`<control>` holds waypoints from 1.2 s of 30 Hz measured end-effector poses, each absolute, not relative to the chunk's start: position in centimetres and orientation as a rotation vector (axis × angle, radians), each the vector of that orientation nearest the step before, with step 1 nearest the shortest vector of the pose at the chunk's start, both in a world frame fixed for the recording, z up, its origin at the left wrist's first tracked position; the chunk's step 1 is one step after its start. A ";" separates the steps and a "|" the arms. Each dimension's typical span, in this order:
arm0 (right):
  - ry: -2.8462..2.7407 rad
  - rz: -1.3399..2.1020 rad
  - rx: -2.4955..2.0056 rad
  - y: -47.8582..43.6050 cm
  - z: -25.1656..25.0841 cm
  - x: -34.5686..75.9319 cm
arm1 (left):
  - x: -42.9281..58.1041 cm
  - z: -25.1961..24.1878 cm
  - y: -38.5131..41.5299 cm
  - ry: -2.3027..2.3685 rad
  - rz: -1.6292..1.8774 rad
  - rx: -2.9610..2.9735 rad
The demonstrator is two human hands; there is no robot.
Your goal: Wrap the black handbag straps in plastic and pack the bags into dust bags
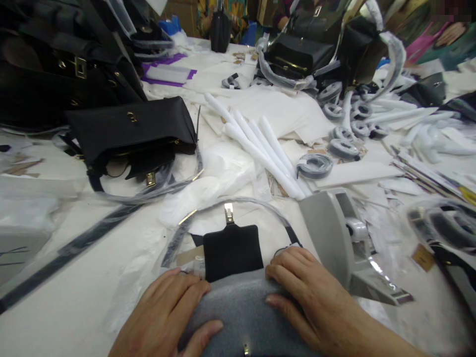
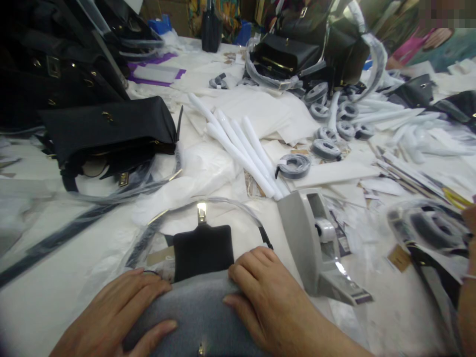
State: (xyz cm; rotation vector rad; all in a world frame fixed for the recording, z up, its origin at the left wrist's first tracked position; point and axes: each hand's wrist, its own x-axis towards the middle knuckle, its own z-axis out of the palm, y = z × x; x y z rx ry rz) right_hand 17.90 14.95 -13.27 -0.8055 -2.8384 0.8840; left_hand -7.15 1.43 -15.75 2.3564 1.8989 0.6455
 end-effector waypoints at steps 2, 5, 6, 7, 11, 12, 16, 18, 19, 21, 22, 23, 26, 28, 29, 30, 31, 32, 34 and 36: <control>-2.809 0.895 -0.746 15.0 -13.0 18.2 | -7.3 -15.3 1.4 1.866 0.757 2.368; -2.759 0.842 -0.616 14.8 -13.2 18.8 | -7.3 -15.3 1.4 1.798 0.847 2.390; -2.746 0.835 -0.579 14.7 -13.3 19.0 | -7.3 -15.3 1.4 1.780 0.859 2.376; -2.739 0.836 -0.550 14.6 -13.3 19.2 | -7.2 -15.4 1.4 1.756 0.859 2.351; -2.734 0.785 -0.526 14.4 -13.6 19.1 | -6.8 -15.6 1.4 1.739 0.843 2.299; -2.735 0.746 -0.548 14.4 -13.8 18.8 | -6.7 -15.8 1.5 1.779 0.816 2.303; -2.874 0.613 -0.764 14.8 -15.2 17.3 | -6.4 -17.1 2.2 1.946 0.662 2.347; -2.994 0.566 -0.865 15.0 -16.0 16.6 | -6.5 -18.0 2.5 1.971 0.596 2.389; -3.038 0.541 -0.898 15.0 -16.3 16.4 | -6.5 -18.3 2.7 1.981 0.558 2.406; -3.090 0.489 -0.944 15.0 -16.7 16.0 | -6.4 -18.7 2.9 1.994 0.463 2.425; -3.098 0.461 -0.958 14.9 -16.9 16.0 | -6.2 -18.7 3.0 1.997 0.428 2.441; -3.098 0.439 -0.968 14.9 -16.9 15.9 | -5.9 -18.7 3.0 1.998 0.409 2.461; -3.097 0.421 -0.975 14.7 -17.1 15.8 | -4.6 -18.4 2.8 2.006 0.460 2.504; -3.107 0.427 -0.971 14.7 -17.1 15.8 | -3.7 -18.3 2.3 1.985 0.552 2.516; -3.113 0.421 -0.971 14.7 -17.1 15.7 | -3.3 -18.3 2.0 1.944 0.571 2.536; -3.118 0.406 -0.971 14.8 -17.1 15.7 | -3.1 -18.4 1.6 1.892 0.570 2.575; -3.124 0.389 -0.968 14.8 -17.2 15.7 | -3.0 -18.5 1.3 1.840 0.549 2.627; -3.128 0.370 -0.960 14.9 -17.2 15.7 | -3.0 -18.6 0.9 1.795 0.500 2.678; -3.140 0.343 -0.944 14.9 -17.2 15.7 | -3.0 -18.7 0.2 1.727 0.367 2.760; -3.141 0.351 -0.960 15.0 -17.2 15.7 | -3.0 -18.6 -0.4 1.724 0.272 2.756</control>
